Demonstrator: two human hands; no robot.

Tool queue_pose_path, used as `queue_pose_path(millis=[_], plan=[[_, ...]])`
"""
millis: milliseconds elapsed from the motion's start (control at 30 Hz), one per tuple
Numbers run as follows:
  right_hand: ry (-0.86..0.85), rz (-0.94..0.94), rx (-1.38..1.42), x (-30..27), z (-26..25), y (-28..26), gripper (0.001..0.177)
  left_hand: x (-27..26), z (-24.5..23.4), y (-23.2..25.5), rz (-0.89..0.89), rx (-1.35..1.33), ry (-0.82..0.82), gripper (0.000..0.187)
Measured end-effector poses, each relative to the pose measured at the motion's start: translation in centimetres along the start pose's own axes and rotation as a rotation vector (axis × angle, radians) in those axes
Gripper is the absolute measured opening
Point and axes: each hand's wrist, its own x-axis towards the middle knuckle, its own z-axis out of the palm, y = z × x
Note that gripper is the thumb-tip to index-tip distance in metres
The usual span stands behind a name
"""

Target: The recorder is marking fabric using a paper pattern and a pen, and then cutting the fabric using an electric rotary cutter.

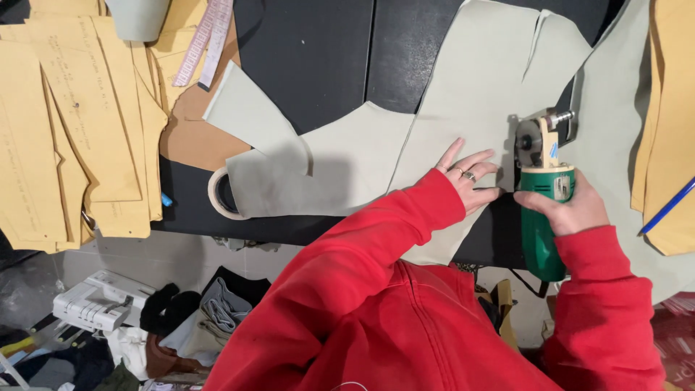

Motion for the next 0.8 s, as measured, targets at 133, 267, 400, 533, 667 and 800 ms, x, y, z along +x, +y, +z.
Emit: queue_pose_path(millis=[133,267,400,533,667,800], plan=[[0.007,-0.026,0.036,1.1,0.0,-1.2,0.064,0.0,-0.1,-0.1,-0.009,-0.005,-0.022,0.015],[0.012,-0.008,0.064,2.0,-0.2,-2.3,0.059,-0.2,0.3,0.0,-0.014,-0.038,0.011,0.017],[0.007,-0.01,0.084,2.8,-0.3,-3.6,0.055,-0.2,0.4,-0.1,-0.012,-0.03,0.032,0.018],[-0.001,0.01,0.144,3.5,-0.3,-4.6,0.054,-0.1,0.0,0.0,-0.008,-0.027,0.023,0.018],[0.034,0.001,0.128,4.4,-0.3,-5.3,0.049,0.0,-0.1,0.0,-0.013,-0.027,0.012,0.018],[0.021,-0.034,0.225,5.6,-0.3,-6.1,0.048,0.0,-0.1,-0.1,-0.006,-0.011,0.013,0.017]])
